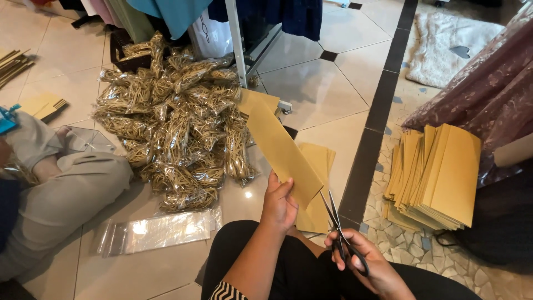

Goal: The person sits on the floor and uses scissors to cut a stack of yellow paper sheets into long, narrow strips. The person holds the paper with one hand and cuts along the length with the other, creating a pile of cut strips.

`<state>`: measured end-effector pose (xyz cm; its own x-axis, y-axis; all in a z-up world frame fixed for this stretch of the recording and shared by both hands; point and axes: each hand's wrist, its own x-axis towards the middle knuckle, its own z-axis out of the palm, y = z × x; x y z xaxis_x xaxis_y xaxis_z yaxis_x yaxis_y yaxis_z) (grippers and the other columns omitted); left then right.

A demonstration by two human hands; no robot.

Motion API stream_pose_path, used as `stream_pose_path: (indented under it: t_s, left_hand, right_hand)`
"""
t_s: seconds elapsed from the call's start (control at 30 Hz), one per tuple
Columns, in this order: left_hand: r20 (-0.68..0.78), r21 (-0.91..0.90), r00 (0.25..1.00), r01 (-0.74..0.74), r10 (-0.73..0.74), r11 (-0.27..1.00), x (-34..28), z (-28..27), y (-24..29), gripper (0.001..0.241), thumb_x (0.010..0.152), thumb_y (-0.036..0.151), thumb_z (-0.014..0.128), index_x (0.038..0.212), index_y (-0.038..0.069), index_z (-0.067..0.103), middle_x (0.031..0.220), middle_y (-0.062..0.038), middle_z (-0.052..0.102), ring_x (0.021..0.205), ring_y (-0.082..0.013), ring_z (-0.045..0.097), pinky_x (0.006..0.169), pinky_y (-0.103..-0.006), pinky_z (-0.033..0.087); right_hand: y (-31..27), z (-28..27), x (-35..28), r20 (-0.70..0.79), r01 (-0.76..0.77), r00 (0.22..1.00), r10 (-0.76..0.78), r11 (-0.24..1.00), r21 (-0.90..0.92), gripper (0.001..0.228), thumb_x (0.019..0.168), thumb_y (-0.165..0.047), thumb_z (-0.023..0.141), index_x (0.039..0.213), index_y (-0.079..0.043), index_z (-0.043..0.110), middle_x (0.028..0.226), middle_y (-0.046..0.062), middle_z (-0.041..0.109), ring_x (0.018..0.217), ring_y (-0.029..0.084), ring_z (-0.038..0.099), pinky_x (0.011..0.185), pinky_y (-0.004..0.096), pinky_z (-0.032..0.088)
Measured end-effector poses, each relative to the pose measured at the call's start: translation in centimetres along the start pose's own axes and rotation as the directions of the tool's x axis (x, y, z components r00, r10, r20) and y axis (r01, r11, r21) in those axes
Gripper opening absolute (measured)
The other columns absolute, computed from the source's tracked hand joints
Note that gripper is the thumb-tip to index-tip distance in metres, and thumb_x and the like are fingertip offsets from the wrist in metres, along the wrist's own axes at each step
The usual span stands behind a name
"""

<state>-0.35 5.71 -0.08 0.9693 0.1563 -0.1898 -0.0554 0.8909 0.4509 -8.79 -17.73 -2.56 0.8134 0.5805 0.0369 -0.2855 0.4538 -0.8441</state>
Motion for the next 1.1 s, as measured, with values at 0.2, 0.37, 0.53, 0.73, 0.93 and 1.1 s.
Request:
stream_pose_path:
  t_s: [0.2,0.37,0.53,0.73,0.93,1.1]
  left_hand:
    - [0.085,0.082,0.996,-0.007,0.0,0.997,-0.4,0.4,0.3,0.073,0.091,0.0,0.059,0.157,0.016,0.034,0.14,-0.016,0.059,0.122,-0.0301,0.061,0.101,-0.0461,0.052]
    - [0.247,0.112,0.969,-0.017,-0.011,0.994,0.0,-0.3,0.2,0.08,0.09,-0.001,0.062,0.16,0.018,0.026,0.148,-0.015,0.054,0.129,-0.0277,0.057,0.108,-0.0416,0.049]
    - [0.288,0.163,0.957,-0.003,-0.045,0.987,0.2,-0.3,0.0,0.089,0.09,-0.004,0.061,0.163,0.023,0.02,0.152,-0.014,0.051,0.13,-0.026,0.057,0.108,-0.0382,0.048]
    - [0.294,0.148,0.955,-0.013,-0.032,0.989,0.4,-0.1,0.1,0.09,0.09,-0.003,0.064,0.163,0.022,0.018,0.152,-0.015,0.05,0.13,-0.0262,0.057,0.108,-0.0376,0.049]
    - [0.289,0.149,0.956,0.002,-0.045,0.989,0.6,-0.3,0.4,0.093,0.087,-0.001,0.068,0.163,0.024,0.02,0.147,-0.015,0.054,0.127,-0.0258,0.059,0.107,-0.0382,0.05]
    - [0.31,0.187,0.949,0.001,-0.06,0.982,0.7,-0.6,0.2,0.09,0.088,0.0,0.07,0.162,0.021,0.023,0.14,-0.016,0.058,0.122,-0.0245,0.061,0.104,-0.0372,0.053]
  right_hand:
    - [-0.2,0.2,0.2,-0.029,0.037,0.999,-0.038,0.998,-0.047,0.072,0.086,-0.043,0.083,0.135,0.003,0.057,0.125,0.025,0.063,0.069,0.019,0.059,0.082,0.04,0.047]
    - [0.2,-0.3,0.0,0.024,0.083,0.996,-0.083,0.997,-0.004,0.072,0.089,-0.04,0.086,0.139,0.001,0.054,0.132,0.027,0.059,0.076,0.019,0.06,0.092,0.046,0.049]
    - [-0.6,0.9,-0.5,-0.033,0.078,0.996,-0.079,0.997,-0.017,0.074,0.088,-0.045,0.084,0.136,0.003,0.055,0.127,0.025,0.059,0.074,0.02,0.058,0.088,0.045,0.049]
    - [0.6,0.2,-1.1,-0.075,0.083,0.994,-0.08,0.995,0.047,0.061,0.091,-0.032,0.081,0.135,0.001,0.054,0.122,0.027,0.06,0.068,0.019,0.054,0.078,0.04,0.046]
    - [1.8,-1.0,-1.4,-0.117,0.082,0.99,-0.079,0.996,0.021,0.063,0.089,-0.026,0.08,0.138,0.008,0.059,0.111,0.028,0.066,0.061,0.018,0.052,0.064,0.033,0.043]
    - [2.6,-2.0,-1.6,-0.141,0.078,0.988,-0.068,0.995,0.067,0.054,0.087,-0.021,0.083,0.133,0.001,0.063,0.115,0.033,0.068,0.058,0.017,0.055,0.064,0.034,0.044]
